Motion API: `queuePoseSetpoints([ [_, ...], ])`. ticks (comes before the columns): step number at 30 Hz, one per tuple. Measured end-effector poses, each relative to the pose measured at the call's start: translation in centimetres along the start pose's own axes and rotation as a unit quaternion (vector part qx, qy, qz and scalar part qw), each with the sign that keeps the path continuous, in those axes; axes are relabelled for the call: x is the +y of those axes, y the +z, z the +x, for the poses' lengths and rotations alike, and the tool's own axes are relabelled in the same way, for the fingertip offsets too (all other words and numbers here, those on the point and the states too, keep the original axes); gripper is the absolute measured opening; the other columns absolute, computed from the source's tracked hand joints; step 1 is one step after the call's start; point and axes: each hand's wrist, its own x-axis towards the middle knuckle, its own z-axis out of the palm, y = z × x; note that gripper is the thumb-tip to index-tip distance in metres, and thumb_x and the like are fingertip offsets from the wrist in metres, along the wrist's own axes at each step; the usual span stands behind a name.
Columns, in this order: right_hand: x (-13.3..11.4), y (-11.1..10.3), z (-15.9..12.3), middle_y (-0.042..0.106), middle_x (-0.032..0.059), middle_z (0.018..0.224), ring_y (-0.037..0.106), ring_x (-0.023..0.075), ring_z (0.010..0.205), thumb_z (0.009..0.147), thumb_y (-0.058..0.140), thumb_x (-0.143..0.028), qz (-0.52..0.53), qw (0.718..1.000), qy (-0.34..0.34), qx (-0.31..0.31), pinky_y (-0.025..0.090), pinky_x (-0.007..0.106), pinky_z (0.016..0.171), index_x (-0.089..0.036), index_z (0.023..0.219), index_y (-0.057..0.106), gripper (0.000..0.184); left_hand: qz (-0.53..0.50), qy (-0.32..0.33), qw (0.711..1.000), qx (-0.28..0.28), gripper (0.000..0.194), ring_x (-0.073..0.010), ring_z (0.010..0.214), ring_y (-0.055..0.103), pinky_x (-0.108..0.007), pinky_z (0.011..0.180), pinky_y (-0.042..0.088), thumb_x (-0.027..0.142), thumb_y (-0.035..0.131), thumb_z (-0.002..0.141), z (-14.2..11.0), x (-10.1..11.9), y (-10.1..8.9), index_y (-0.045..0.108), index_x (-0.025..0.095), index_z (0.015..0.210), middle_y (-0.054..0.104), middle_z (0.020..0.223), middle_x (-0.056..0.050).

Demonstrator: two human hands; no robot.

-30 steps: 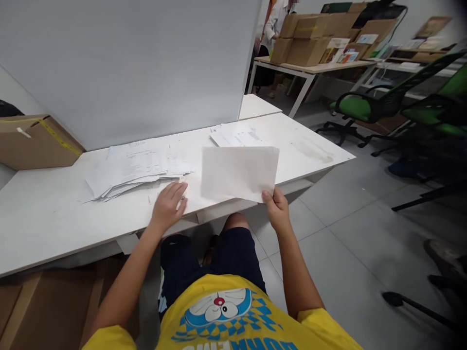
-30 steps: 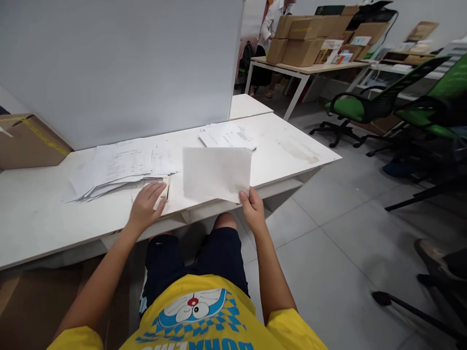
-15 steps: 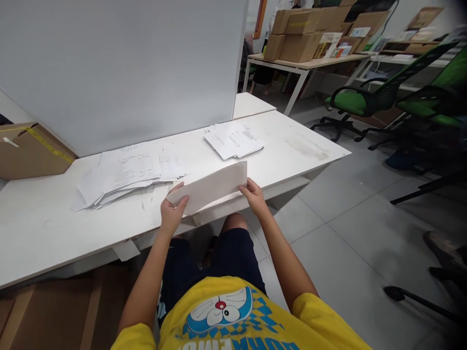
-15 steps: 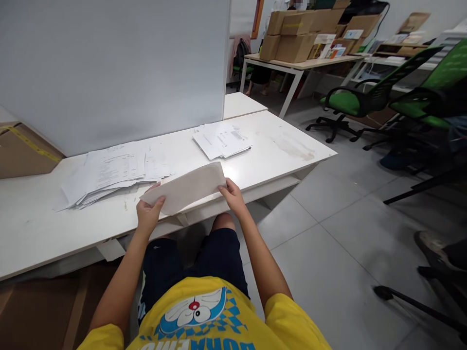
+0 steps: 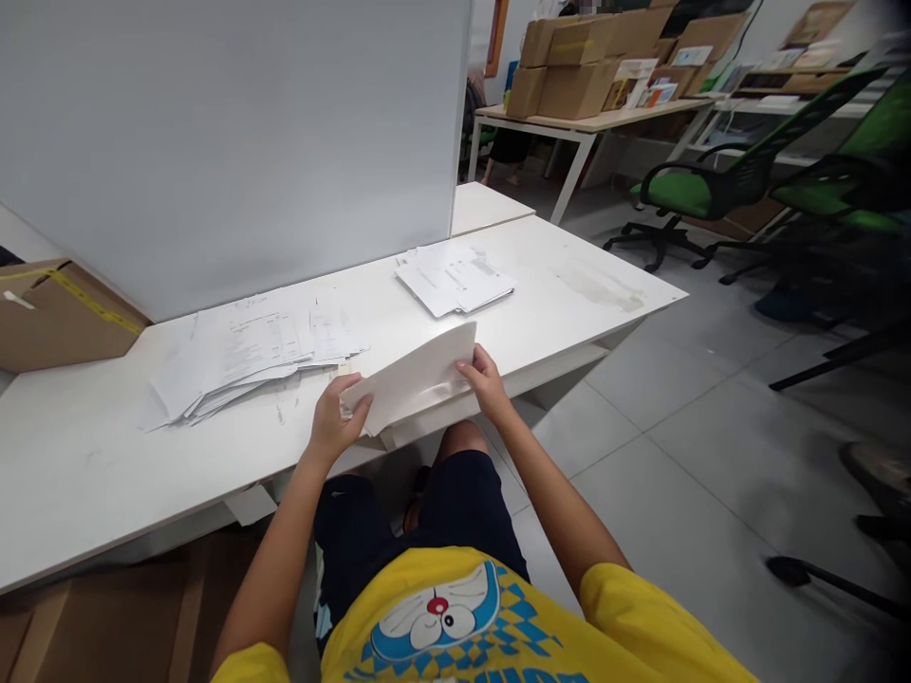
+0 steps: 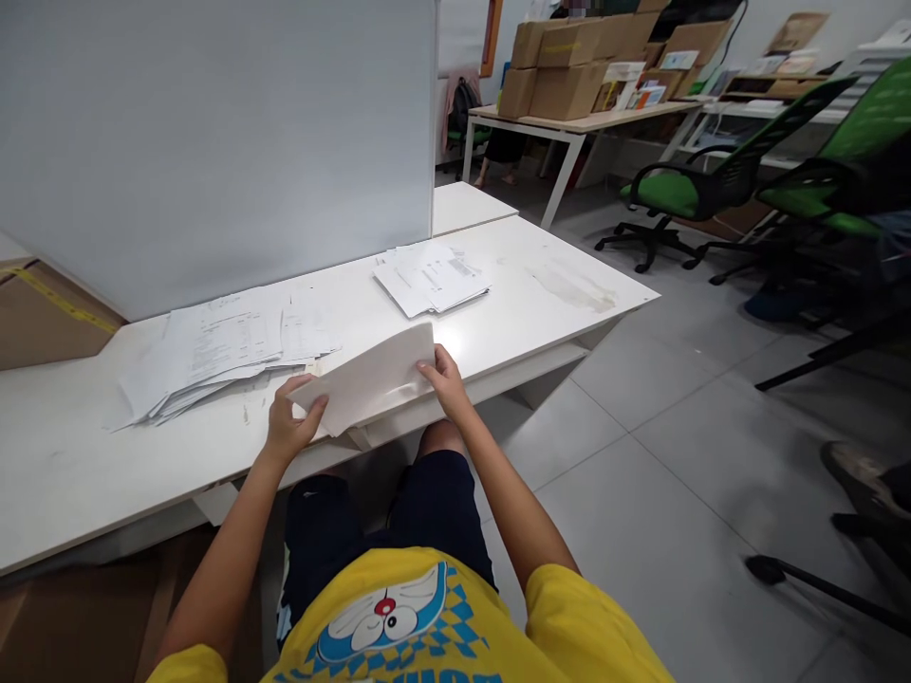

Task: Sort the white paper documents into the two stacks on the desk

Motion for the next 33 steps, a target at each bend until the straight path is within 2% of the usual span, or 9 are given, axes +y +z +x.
queuePoseSetpoints([
  [4,-0.1,-1.0,-0.3,0.071,0.0044,0.089,0.062,0.0258,0.089,0.073,0.067,-0.055,-0.067,0.994,0.082,-0.033,0.052,0.040,0.082,-0.021,0.088,0.065,0.037,-0.034,-0.075,0.995,-0.049,0.057,-0.0198,0.097,0.067,-0.037,0.085,0.057,0.042,0.059,0.094,-0.8,-0.7,-1.1,0.037,0.022,0.142,0.065,0.111,-0.010],
  [7,-0.8,-2.2,-1.5,0.074,0.0060,0.097,0.065,0.0277,0.093,0.069,0.074,-0.051,-0.050,0.984,0.154,-0.070,0.053,0.042,0.083,-0.020,0.100,0.069,0.043,-0.057,-0.114,0.985,-0.114,0.049,-0.0220,0.109,0.064,-0.044,0.097,0.052,0.043,0.044,0.100,-0.5,-1.6,-2.1,0.041,0.021,0.144,0.066,0.116,-0.011],
  [9,-1.4,-2.9,-2.8,0.074,0.0071,0.107,0.067,0.0280,0.098,0.070,0.077,-0.045,-0.023,0.976,0.192,-0.101,0.054,0.043,0.087,-0.022,0.112,0.068,0.049,-0.058,-0.140,0.975,-0.162,0.047,-0.0249,0.127,0.055,-0.049,0.110,0.043,0.045,0.034,0.102,-0.1,-2.5,-2.4,0.048,0.022,0.141,0.060,0.134,-0.014],
  [11,-1.8,-3.2,-4.3,0.072,0.0079,0.116,0.067,0.0279,0.103,0.072,0.077,-0.043,-0.013,0.967,0.218,-0.129,0.055,0.043,0.090,-0.024,0.120,0.067,0.052,-0.052,-0.161,0.960,-0.224,0.050,-0.0267,0.143,0.040,-0.052,0.119,0.031,0.049,0.030,0.102,0.2,-3.5,-2.3,0.052,0.024,0.139,0.050,0.149,-0.011],
  [14,-1.8,-3.4,-6.2,0.069,0.0084,0.124,0.067,0.0281,0.106,0.076,0.075,-0.041,-0.019,0.958,0.244,-0.148,0.055,0.045,0.092,-0.026,0.128,0.064,0.055,-0.046,-0.178,0.941,-0.283,0.055,-0.0274,0.151,0.025,-0.053,0.123,0.023,0.055,0.028,0.101,0.3,-4.5,-1.7,0.054,0.025,0.139,0.042,0.156,-0.007],
  [18,-1.0,-3.2,-7.3,0.066,0.0085,0.129,0.067,0.0277,0.107,0.079,0.072,-0.040,-0.025,0.956,0.255,-0.140,0.057,0.044,0.091,-0.027,0.136,0.058,0.060,-0.031,-0.186,0.938,-0.292,0.059,-0.0283,0.151,0.025,-0.053,0.123,0.024,0.058,0.024,0.101,0.1,-4.7,-1.1,0.058,0.024,0.136,0.043,0.155,-0.008],
  [24,-0.7,-2.4,-7.0,0.070,0.0093,0.123,0.067,0.0286,0.107,0.079,0.071,-0.040,-0.045,0.964,0.240,-0.105,0.056,0.047,0.092,-0.024,0.135,0.058,0.060,-0.033,-0.176,0.936,-0.301,0.066,-0.0288,0.152,0.021,-0.052,0.125,0.020,0.060,0.018,0.101,-0.1,-4.3,-0.7,0.054,0.021,0.140,0.038,0.158,-0.009],
  [33,-1.4,-1.6,-6.3,0.069,0.0086,0.125,0.064,0.0307,0.113,0.076,0.074,-0.040,-0.060,0.962,0.248,-0.095,0.052,0.049,0.097,-0.025,0.128,0.061,0.056,-0.015,-0.196,0.920,-0.339,0.052,-0.0298,0.154,0.013,-0.056,0.125,0.018,0.050,0.023,0.103,-0.4,-3.5,-0.4,0.051,0.029,0.142,0.033,0.161,-0.002],
])
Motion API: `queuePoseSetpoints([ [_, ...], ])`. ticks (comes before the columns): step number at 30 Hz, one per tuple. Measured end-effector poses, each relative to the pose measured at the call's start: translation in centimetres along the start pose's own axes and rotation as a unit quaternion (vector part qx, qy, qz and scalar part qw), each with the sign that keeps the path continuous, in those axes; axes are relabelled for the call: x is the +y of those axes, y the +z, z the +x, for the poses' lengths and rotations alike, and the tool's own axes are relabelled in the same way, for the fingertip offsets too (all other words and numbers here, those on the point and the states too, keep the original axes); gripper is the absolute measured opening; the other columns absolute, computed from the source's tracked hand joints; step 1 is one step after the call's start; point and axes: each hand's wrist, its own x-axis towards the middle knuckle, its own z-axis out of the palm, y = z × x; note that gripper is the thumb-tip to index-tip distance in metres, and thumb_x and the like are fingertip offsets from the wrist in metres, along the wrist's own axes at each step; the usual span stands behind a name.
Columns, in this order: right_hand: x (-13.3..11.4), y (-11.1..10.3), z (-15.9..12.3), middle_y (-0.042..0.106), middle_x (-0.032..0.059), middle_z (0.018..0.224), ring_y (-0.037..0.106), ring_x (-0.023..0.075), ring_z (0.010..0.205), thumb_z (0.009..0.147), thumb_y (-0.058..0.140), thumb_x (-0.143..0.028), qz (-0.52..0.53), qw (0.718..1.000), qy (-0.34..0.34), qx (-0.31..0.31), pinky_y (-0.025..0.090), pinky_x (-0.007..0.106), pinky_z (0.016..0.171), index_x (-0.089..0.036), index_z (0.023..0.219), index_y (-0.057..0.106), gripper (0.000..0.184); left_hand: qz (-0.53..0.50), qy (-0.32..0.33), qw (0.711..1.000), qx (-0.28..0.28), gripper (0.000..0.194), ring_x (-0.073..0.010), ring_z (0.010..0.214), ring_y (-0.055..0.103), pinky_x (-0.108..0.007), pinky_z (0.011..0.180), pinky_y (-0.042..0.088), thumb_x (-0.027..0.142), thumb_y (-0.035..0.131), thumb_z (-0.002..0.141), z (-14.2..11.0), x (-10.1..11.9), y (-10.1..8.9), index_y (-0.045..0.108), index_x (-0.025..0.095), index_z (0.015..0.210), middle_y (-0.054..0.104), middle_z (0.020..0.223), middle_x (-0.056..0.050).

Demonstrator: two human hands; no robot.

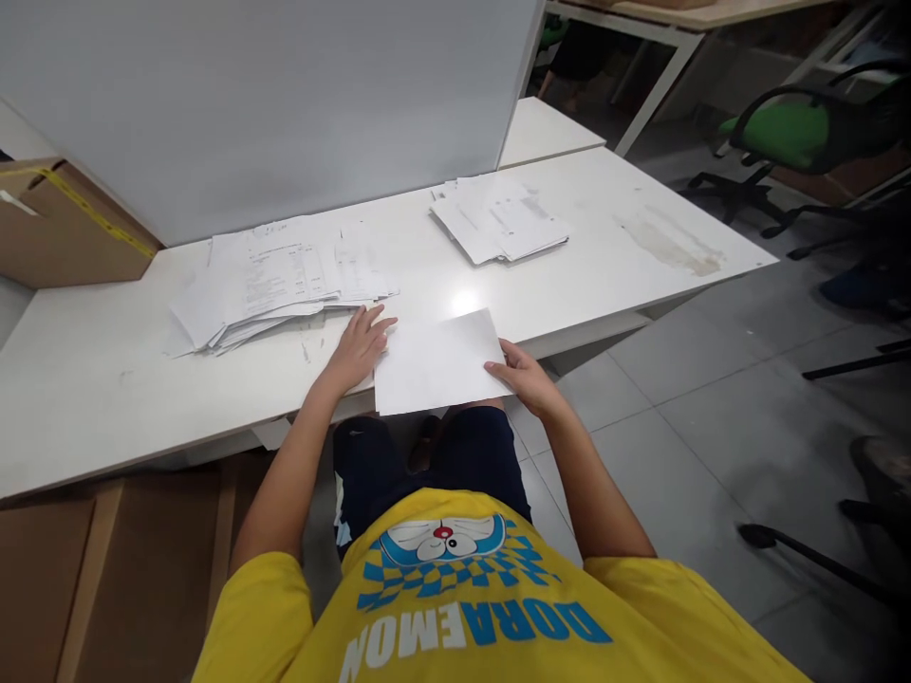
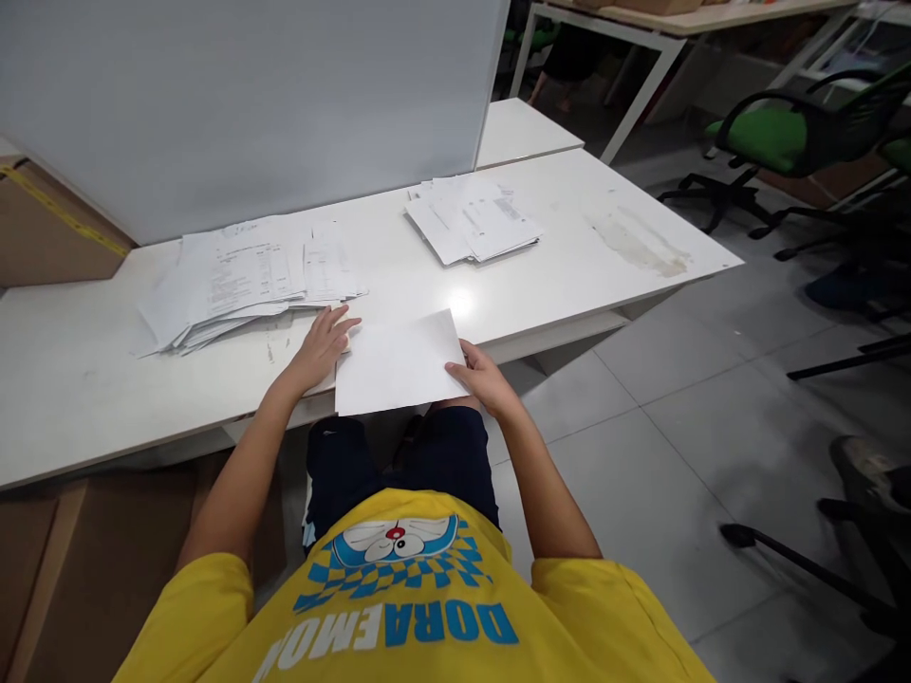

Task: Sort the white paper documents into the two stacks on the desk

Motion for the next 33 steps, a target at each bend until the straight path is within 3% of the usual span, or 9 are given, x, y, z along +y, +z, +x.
queuePoseSetpoints([
  [10,-0.7,-1.2,1.0,0.071,0.0091,0.116,0.066,0.0297,0.105,0.075,0.072,-0.041,-0.045,0.999,-0.019,-0.017,0.053,0.046,0.092,-0.022,0.124,0.063,0.054,0.018,0.030,0.999,0.026,0.051,-0.0277,0.155,0.011,-0.053,0.126,0.015,0.047,0.026,0.103,-0.1,-0.2,0.5,0.053,0.025,0.140,0.034,0.161,-0.003],
  [12,-1.2,-2.4,1.2,0.072,0.0097,0.113,0.066,0.0297,0.102,0.076,0.070,-0.042,-0.079,0.996,-0.048,0.007,0.054,0.045,0.087,-0.021,0.123,0.063,0.051,0.012,0.028,0.999,0.036,0.055,-0.0281,0.155,0.012,-0.051,0.125,0.018,0.050,0.023,0.103,-0.3,-0.1,0.2,0.050,0.024,0.142,0.034,0.161,-0.005],
  [14,-1.7,-4.1,1.7,0.072,0.0107,0.110,0.067,0.0291,0.099,0.081,0.064,-0.044,-0.120,0.982,-0.118,0.090,0.055,0.044,0.084,-0.019,0.122,0.063,0.048,0.016,0.029,0.998,0.047,0.058,-0.0297,0.155,0.014,-0.052,0.125,0.020,0.052,0.021,0.103,-0.4,0.0,0.0,0.049,0.022,0.144,0.035,0.161,-0.007],
  [16,-2.4,-6.1,2.9,0.070,0.0127,0.110,0.066,0.0289,0.099,0.089,0.051,-0.047,-0.181,0.927,-0.221,0.243,0.055,0.045,0.084,-0.018,0.124,0.060,0.046,0.028,0.032,0.998,0.054,0.059,-0.0309,0.154,0.015,-0.053,0.124,0.022,0.054,0.022,0.102,-0.5,0.1,-0.1,0.048,0.021,0.144,0.035,0.160,-0.009],
  [18,-3.3,-7.6,4.7,0.065,0.0170,0.117,0.064,0.0308,0.107,0.098,0.034,-0.045,-0.266,0.819,-0.313,0.400,0.052,0.049,0.090,-0.017,0.131,0.056,0.050,0.038,0.031,0.997,0.052,0.060,-0.0309,0.154,0.015,-0.053,0.124,0.022,0.054,0.022,0.102,-0.5,0.2,-0.1,0.048,0.020,0.144,0.035,0.160,-0.009],
  [20,-4.2,-8.3,7.3,0.061,0.0210,0.124,0.060,0.0328,0.117,0.101,0.023,-0.040,-0.361,0.722,-0.364,0.465,0.047,0.053,0.097,-0.015,0.137,0.053,0.053,0.042,0.030,0.998,0.045,0.059,-0.0302,0.154,0.015,-0.052,0.124,0.021,0.053,0.022,0.103,-0.5,0.3,-0.1,0.049,0.020,0.143,0.035,0.160,-0.009],
  [23,-5.3,-7.4,11.8,0.060,0.0209,0.131,0.054,0.0326,0.124,0.100,0.026,-0.028,-0.482,0.688,-0.370,0.396,0.041,0.053,0.103,-0.016,0.136,0.057,0.049,0.039,0.034,0.997,0.050,0.056,-0.0303,0.154,0.018,-0.052,0.124,0.024,0.050,0.025,0.103,-0.6,0.3,-0.2,0.052,0.019,0.141,0.038,0.159,-0.010],
  [28,-5.0,-4.2,17.5,0.058,0.0218,0.139,0.049,0.0348,0.127,0.093,0.039,-0.021,-0.592,0.739,-0.242,0.212,0.040,0.051,0.103,-0.008,0.129,0.060,0.044,0.033,0.036,0.996,0.070,0.050,-0.0301,0.153,0.022,-0.052,0.122,0.027,0.045,0.030,0.103,-0.7,0.0,-0.2,0.055,0.020,0.138,0.041,0.157,-0.009],
  [33,-3.4,-3.9,18.3,0.052,0.0200,0.146,0.044,0.0338,0.135,0.094,0.041,-0.030,-0.577,0.764,-0.222,0.185,0.033,0.050,0.112,-0.008,0.131,0.059,0.047,0.031,0.028,0.997,0.058,0.052,-0.0282,0.153,0.019,-0.050,0.124,0.024,0.046,0.027,0.103,-0.8,-0.1,-0.4,0.053,0.019,0.139,0.039,0.158,-0.008],
])
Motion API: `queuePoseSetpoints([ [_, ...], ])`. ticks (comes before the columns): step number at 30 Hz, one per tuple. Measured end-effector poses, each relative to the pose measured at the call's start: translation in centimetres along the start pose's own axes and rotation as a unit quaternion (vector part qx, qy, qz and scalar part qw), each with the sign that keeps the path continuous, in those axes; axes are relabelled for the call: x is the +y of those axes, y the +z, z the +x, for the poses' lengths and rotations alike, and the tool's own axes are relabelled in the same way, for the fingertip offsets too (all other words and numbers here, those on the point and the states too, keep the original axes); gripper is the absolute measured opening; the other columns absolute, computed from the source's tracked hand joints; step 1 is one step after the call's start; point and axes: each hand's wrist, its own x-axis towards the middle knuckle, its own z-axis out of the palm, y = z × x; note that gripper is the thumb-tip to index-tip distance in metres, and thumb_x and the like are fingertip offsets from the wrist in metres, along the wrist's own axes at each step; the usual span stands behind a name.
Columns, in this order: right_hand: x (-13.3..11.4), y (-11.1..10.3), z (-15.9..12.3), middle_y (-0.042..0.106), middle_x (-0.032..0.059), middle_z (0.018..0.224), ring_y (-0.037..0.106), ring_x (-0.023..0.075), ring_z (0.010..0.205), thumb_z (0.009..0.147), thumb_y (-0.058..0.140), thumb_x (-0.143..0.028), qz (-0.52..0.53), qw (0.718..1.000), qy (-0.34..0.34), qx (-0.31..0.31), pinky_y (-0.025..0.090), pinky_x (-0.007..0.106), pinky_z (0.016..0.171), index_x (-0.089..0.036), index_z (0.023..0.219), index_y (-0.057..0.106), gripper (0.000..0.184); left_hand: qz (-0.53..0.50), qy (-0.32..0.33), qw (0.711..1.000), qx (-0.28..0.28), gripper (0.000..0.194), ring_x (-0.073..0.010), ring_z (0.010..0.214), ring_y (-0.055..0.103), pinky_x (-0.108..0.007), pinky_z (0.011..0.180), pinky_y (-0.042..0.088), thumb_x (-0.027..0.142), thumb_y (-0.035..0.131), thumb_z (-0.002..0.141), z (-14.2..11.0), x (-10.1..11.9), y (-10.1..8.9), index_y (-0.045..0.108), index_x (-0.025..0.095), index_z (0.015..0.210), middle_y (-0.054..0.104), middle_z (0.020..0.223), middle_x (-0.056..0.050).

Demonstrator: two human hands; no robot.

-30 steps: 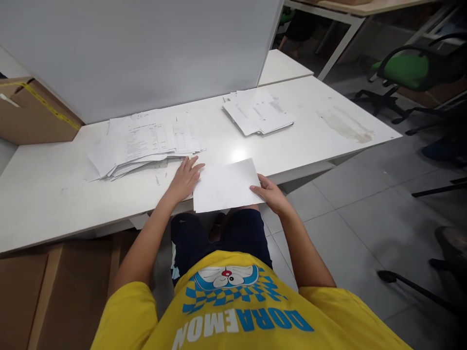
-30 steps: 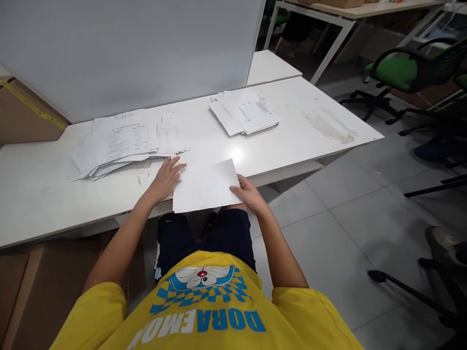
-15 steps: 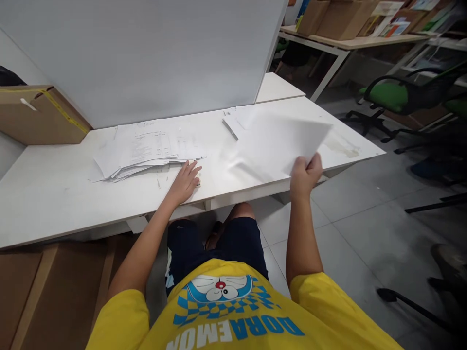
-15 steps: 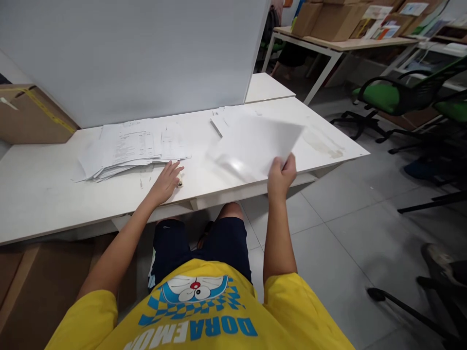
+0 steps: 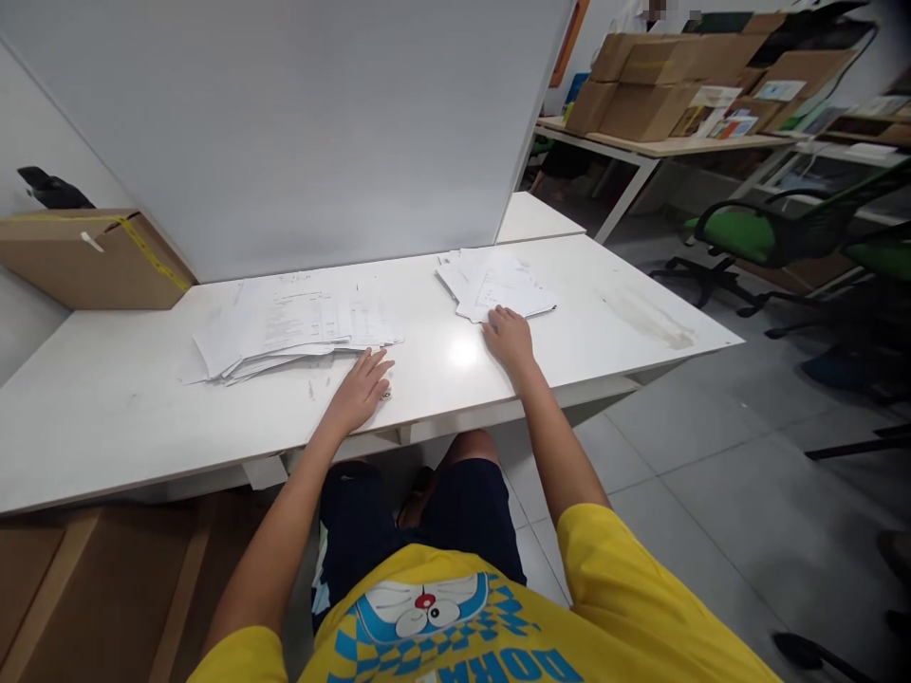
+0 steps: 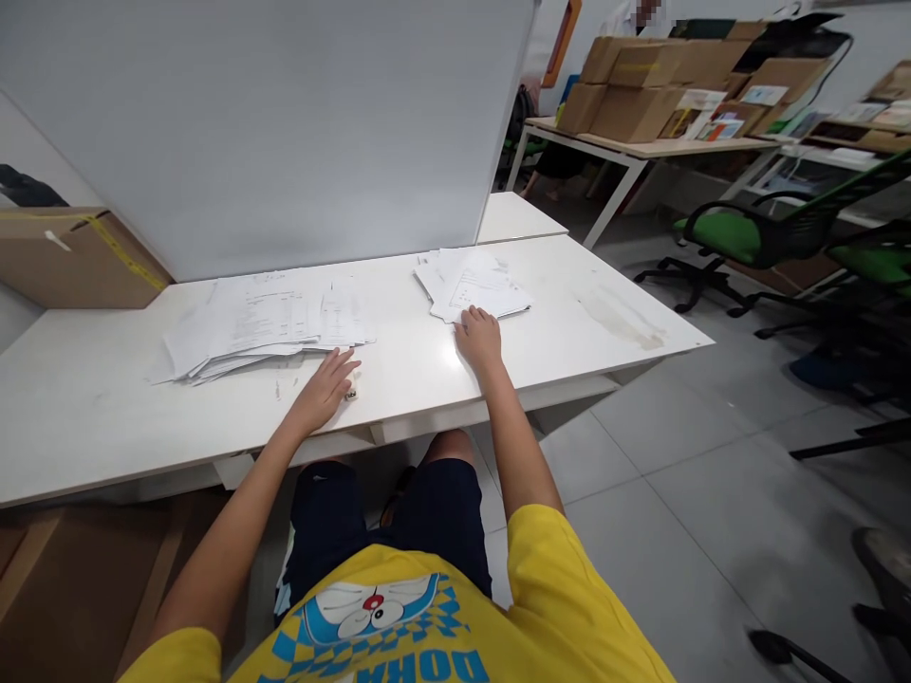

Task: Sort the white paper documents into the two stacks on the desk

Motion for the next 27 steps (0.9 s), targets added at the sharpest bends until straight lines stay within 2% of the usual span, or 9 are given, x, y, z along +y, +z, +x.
queuePoseSetpoints([
  [4,0.6,0.0,-1.0,0.050,0.0205,0.148,0.040,0.0326,0.139,0.092,0.040,-0.024,0.027,0.999,0.022,0.028,0.029,0.051,0.114,-0.008,0.133,0.058,0.048,-0.003,-0.002,1.000,0.006,0.053,-0.0285,0.153,0.020,-0.051,0.123,0.025,0.047,0.027,0.103,-0.1,0.3,-0.1,0.052,0.020,0.140,0.039,0.158,-0.008],
  [8,1.6,0.4,-0.9,0.043,0.0246,0.151,0.035,0.0357,0.141,0.087,0.042,-0.018,0.026,0.991,0.097,0.083,0.027,0.055,0.114,-0.004,0.135,0.056,0.052,0.014,0.003,1.000,0.020,0.053,-0.0301,0.153,0.022,-0.051,0.123,0.026,0.048,0.030,0.102,-0.3,0.3,0.0,0.051,0.019,0.141,0.040,0.158,-0.010],
  [12,3.4,0.8,-0.4,0.055,0.0219,0.138,0.045,0.0336,0.132,0.080,0.035,-0.010,0.106,0.949,0.229,0.192,0.037,0.056,0.107,-0.010,0.127,0.062,0.054,0.044,0.016,0.998,0.034,0.052,-0.0296,0.151,0.026,-0.052,0.122,0.029,0.045,0.028,0.103,-0.5,0.2,0.2,0.051,0.017,0.141,0.041,0.157,-0.011],
  [14,4.0,1.0,-0.4,0.061,0.0199,0.129,0.050,0.0318,0.127,0.078,0.035,-0.009,0.135,0.931,0.261,0.216,0.040,0.054,0.106,-0.010,0.126,0.062,0.055,0.057,0.026,0.997,0.051,0.052,-0.0293,0.150,0.029,-0.052,0.121,0.031,0.044,0.027,0.103,-0.6,0.2,0.3,0.052,0.016,0.139,0.044,0.155,-0.012],
  [19,3.6,1.5,-1.0,0.055,0.0180,0.139,0.040,0.0304,0.136,0.080,0.044,-0.015,0.137,0.962,0.160,0.175,0.031,0.051,0.114,-0.011,0.126,0.060,0.049,0.083,0.040,0.983,0.159,0.047,-0.0282,0.144,0.039,-0.049,0.117,0.037,0.038,0.028,0.103,-1.0,0.3,0.0,0.060,0.016,0.128,0.059,0.140,-0.012],
  [21,3.5,1.7,-1.0,0.050,0.0190,0.144,0.037,0.0329,0.137,0.081,0.049,-0.021,0.132,0.966,0.156,0.156,0.029,0.054,0.115,-0.012,0.129,0.057,0.050,0.107,0.014,0.967,0.230,0.044,-0.0286,0.144,0.040,-0.051,0.116,0.037,0.036,0.030,0.102,-1.0,-0.4,-1.0,0.062,0.016,0.124,0.063,0.134,-0.012],
  [23,3.5,1.8,-0.7,0.048,0.0211,0.144,0.038,0.0348,0.135,0.082,0.049,-0.024,0.146,0.955,0.199,0.164,0.031,0.057,0.112,-0.011,0.132,0.054,0.052,0.146,-0.025,0.948,0.281,0.041,-0.0297,0.144,0.038,-0.053,0.117,0.033,0.034,0.033,0.101,-1.1,-2.1,-2.7,0.063,0.017,0.122,0.064,0.132,-0.011],
  [25,3.6,1.7,-0.4,0.047,0.0230,0.144,0.039,0.0353,0.133,0.083,0.045,-0.022,0.162,0.939,0.240,0.187,0.032,0.058,0.111,-0.009,0.133,0.052,0.052,0.191,-0.053,0.940,0.278,0.040,-0.0311,0.147,0.034,-0.054,0.120,0.026,0.035,0.039,0.098,-1.3,-4.5,-4.6,0.062,0.017,0.126,0.060,0.138,-0.011],
  [27,3.5,1.6,-0.3,0.045,0.0235,0.146,0.039,0.0349,0.134,0.084,0.042,-0.020,0.170,0.930,0.258,0.199,0.033,0.056,0.111,-0.008,0.135,0.050,0.053,0.219,-0.077,0.943,0.241,0.046,-0.0323,0.149,0.029,-0.054,0.122,0.021,0.038,0.041,0.097,-1.6,-7.1,-6.2,0.056,0.017,0.135,0.048,0.151,-0.012],
])
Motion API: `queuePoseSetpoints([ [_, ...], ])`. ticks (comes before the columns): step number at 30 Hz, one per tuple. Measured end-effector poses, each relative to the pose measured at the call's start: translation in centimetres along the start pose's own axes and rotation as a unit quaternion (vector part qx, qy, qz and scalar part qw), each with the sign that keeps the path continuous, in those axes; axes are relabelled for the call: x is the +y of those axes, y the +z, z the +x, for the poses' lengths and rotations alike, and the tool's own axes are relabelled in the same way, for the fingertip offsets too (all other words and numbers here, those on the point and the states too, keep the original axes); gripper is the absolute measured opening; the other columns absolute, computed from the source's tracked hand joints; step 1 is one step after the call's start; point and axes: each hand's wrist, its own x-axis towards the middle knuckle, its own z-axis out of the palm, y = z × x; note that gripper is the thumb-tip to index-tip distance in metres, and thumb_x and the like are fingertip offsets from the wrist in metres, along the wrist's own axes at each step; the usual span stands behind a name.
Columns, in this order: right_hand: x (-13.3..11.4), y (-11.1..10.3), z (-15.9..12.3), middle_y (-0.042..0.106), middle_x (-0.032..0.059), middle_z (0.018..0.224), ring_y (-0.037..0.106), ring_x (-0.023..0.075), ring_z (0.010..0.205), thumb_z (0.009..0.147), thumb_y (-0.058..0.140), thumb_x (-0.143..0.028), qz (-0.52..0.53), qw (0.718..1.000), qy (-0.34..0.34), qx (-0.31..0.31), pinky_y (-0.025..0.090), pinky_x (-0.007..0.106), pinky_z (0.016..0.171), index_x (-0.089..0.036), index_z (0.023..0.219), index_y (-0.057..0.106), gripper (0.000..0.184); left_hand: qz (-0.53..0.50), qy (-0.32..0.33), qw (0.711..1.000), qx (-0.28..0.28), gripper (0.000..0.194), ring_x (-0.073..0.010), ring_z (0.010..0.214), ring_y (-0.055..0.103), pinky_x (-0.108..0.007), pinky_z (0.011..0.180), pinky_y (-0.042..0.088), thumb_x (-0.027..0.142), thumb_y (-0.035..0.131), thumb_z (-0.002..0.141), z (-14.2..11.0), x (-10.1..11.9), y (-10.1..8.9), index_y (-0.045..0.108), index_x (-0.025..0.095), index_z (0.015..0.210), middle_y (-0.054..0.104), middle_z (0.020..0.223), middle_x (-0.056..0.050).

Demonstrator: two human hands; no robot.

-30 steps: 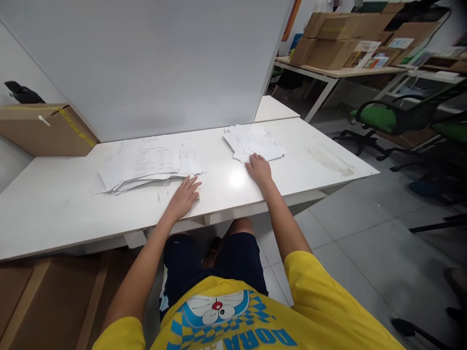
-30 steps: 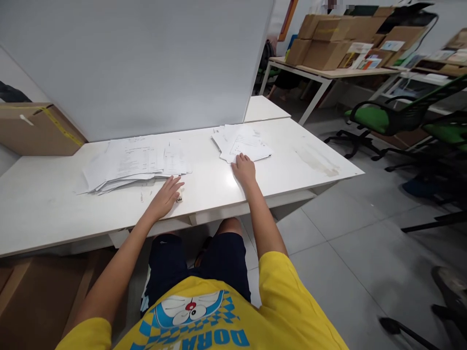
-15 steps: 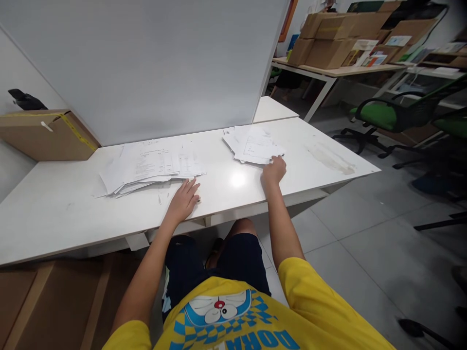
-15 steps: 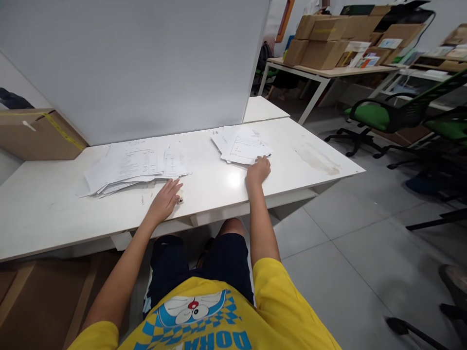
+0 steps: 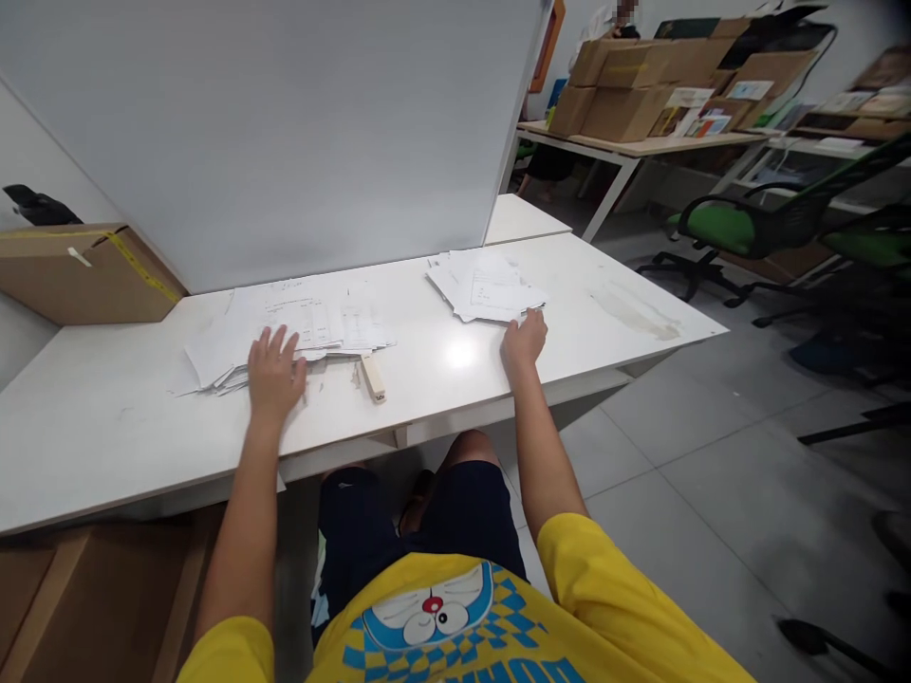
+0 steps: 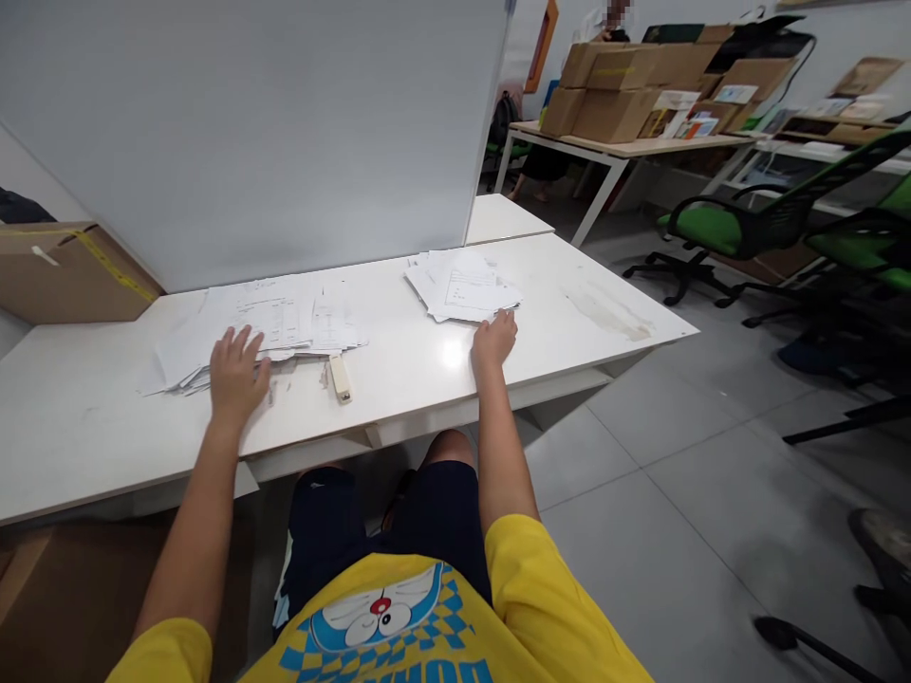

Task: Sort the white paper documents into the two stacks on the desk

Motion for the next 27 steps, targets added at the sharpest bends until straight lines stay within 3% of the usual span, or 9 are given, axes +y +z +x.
queuePoseSetpoints([
  [4,-0.4,-0.2,-0.2,0.049,0.0233,0.140,0.040,0.0343,0.132,0.085,0.041,-0.021,-0.002,1.000,-0.008,-0.015,0.033,0.055,0.110,-0.008,0.134,0.050,0.051,0.032,-0.032,0.997,-0.068,0.053,-0.0361,0.140,0.040,-0.057,0.119,0.024,0.039,0.042,0.095,0.1,-3.3,0.5,0.052,0.013,0.140,0.048,0.149,-0.018],
  [7,-0.6,-0.4,-0.3,0.051,0.0228,0.137,0.040,0.0345,0.130,0.083,0.043,-0.021,0.007,0.999,-0.024,-0.021,0.034,0.057,0.109,-0.010,0.131,0.052,0.050,0.043,-0.029,0.997,-0.065,0.049,-0.0339,0.124,0.053,-0.054,0.116,0.031,0.036,0.040,0.096,-0.2,-3.2,0.8,0.058,0.013,0.134,0.062,0.130,-0.018],
  [11,-0.3,-0.6,-0.5,0.055,0.0213,0.131,0.043,0.0326,0.126,0.082,0.041,-0.019,0.029,0.999,-0.044,-0.001,0.034,0.055,0.109,-0.012,0.126,0.053,0.046,0.036,-0.063,0.995,-0.068,0.044,-0.0330,0.110,0.058,-0.049,0.101,0.045,0.033,0.036,0.097,-0.5,-2.1,0.2,0.068,0.013,0.118,0.066,0.108,-0.018],
  [14,0.1,-0.7,-0.7,0.057,0.0200,0.126,0.046,0.0319,0.122,0.081,0.043,-0.020,0.028,0.996,-0.083,0.008,0.034,0.053,0.109,-0.013,0.120,0.056,0.042,0.033,-0.090,0.993,-0.075,0.044,-0.0345,0.125,0.052,-0.050,0.109,0.038,0.034,0.039,0.096,-0.7,-1.6,-0.1,0.066,0.013,0.124,0.062,0.125,-0.018],
  [18,0.2,-0.9,-1.0,0.060,0.0202,0.119,0.049,0.0324,0.117,0.079,0.043,-0.020,0.015,0.991,-0.131,-0.001,0.036,0.053,0.106,-0.013,0.115,0.057,0.039,0.042,-0.168,0.979,-0.104,0.069,-0.0409,0.150,0.020,-0.061,0.119,0.018,0.040,0.049,0.092,-1.0,-1.5,0.2,0.036,0.008,0.152,0.030,0.160,-0.021],
  [22,-2.0,-0.9,-2.0,0.061,0.0183,0.117,0.051,0.0317,0.116,0.083,0.041,-0.024,0.033,0.987,-0.157,-0.001,0.038,0.053,0.104,-0.015,0.111,0.059,0.035,0.055,-0.129,0.983,-0.120,0.057,-0.0329,0.146,0.034,-0.055,0.121,0.021,0.017,0.038,0.092,-1.6,-1.4,0.2,0.045,0.011,0.147,0.042,0.155,-0.015],
  [24,-4.5,-0.4,-3.4,0.063,0.0164,0.114,0.055,0.0292,0.112,0.085,0.040,-0.027,0.078,0.984,-0.153,-0.043,0.040,0.050,0.103,-0.016,0.111,0.059,0.034,0.060,-0.097,0.987,-0.117,0.057,-0.0309,0.143,0.040,-0.051,0.118,0.028,0.012,0.040,0.088,-1.8,-1.1,0.0,0.051,0.012,0.144,0.048,0.151,-0.014],
  [26,-7.7,0.5,-5.3,0.066,0.0128,0.106,0.060,0.0252,0.098,0.088,0.042,-0.034,0.140,0.970,-0.114,-0.166,0.046,0.045,0.096,-0.018,0.112,0.058,0.033,0.059,-0.068,0.989,-0.116,0.056,-0.0297,0.141,0.044,-0.048,0.113,0.037,0.010,0.041,0.087,-1.8,-0.5,-0.1,0.053,0.013,0.142,0.052,0.149,-0.013],
  [27,-9.3,1.0,-6.4,0.068,0.0107,0.102,0.062,0.0230,0.090,0.089,0.044,-0.038,0.170,0.948,-0.082,-0.256,0.050,0.042,0.089,-0.020,0.112,0.058,0.033,0.059,-0.053,0.990,-0.116,0.055,-0.0292,0.139,0.046,-0.047,0.110,0.040,0.009,0.040,0.087,-1.8,-0.3,-0.1,0.055,0.013,0.141,0.053,0.147,-0.012],
])
